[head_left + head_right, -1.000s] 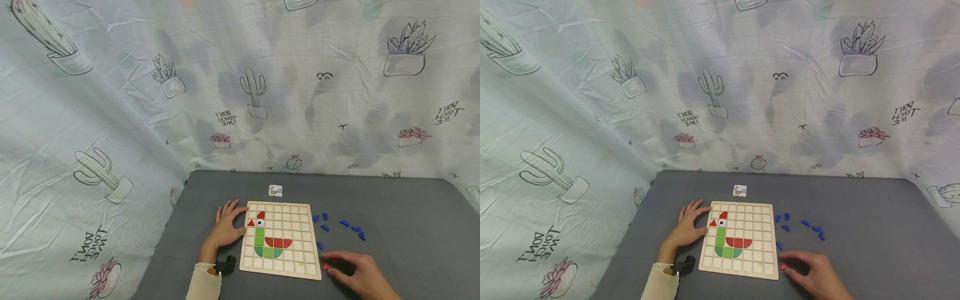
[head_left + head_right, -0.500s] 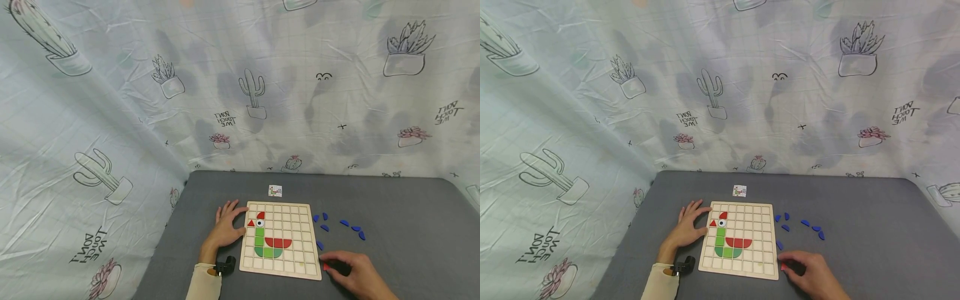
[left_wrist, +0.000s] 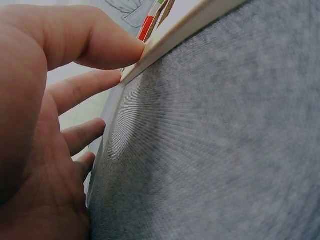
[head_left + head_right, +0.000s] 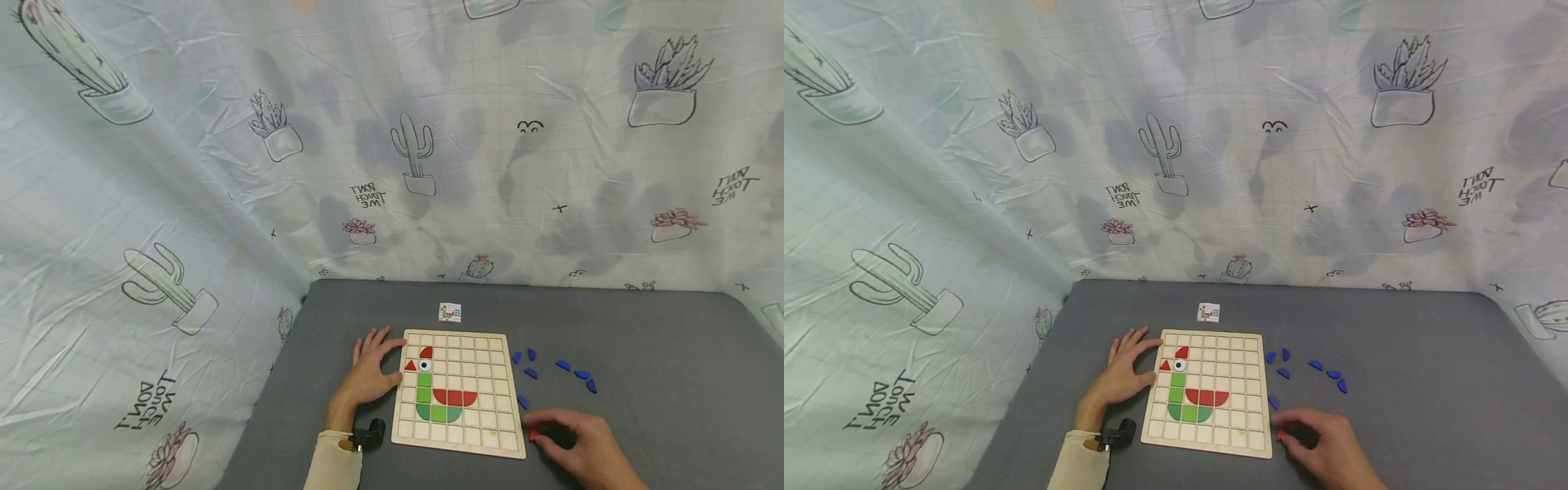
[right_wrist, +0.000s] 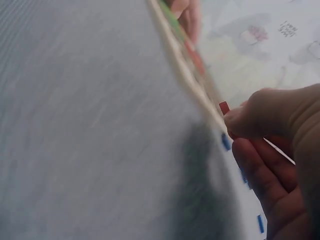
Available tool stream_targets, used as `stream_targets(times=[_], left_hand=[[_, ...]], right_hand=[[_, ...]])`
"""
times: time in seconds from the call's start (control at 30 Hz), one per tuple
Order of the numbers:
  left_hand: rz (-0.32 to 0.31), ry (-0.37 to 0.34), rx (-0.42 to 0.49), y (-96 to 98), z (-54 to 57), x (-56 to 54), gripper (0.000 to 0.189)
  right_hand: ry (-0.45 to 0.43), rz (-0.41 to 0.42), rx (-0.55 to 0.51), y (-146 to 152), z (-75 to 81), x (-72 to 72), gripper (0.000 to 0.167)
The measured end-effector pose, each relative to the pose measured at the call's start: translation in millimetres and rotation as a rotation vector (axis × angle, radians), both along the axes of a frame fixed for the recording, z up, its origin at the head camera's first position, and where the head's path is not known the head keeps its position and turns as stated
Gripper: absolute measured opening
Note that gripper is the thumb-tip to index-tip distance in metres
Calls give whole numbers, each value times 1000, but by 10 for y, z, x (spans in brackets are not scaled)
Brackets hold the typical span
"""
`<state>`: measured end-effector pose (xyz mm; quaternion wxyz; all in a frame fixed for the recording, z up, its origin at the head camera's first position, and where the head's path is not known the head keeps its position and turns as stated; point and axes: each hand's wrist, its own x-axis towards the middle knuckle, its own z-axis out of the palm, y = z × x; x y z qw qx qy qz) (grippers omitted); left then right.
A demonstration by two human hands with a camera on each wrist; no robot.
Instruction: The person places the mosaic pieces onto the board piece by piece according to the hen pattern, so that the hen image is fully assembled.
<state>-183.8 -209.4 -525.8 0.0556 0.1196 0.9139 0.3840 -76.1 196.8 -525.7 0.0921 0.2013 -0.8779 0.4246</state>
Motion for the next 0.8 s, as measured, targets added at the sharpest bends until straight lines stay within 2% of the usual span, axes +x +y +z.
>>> stream_targets(times=[0.33,0.5,0.67,0.8], left_hand=[[-7,19,13,5,-9,11,64],[-7,13,8,8,-3,10,63],[-4,9,9,9,4,10,63],[-3,9,9,5,2,14,63]], right_hand=[[-53,-7,-163,-259,151,16,42],[-89,-4,-178,-466,148,-14,37],[-109,40,-179,-683,122,-64,34],[-165,77,-197,-835,116,-87,32]])
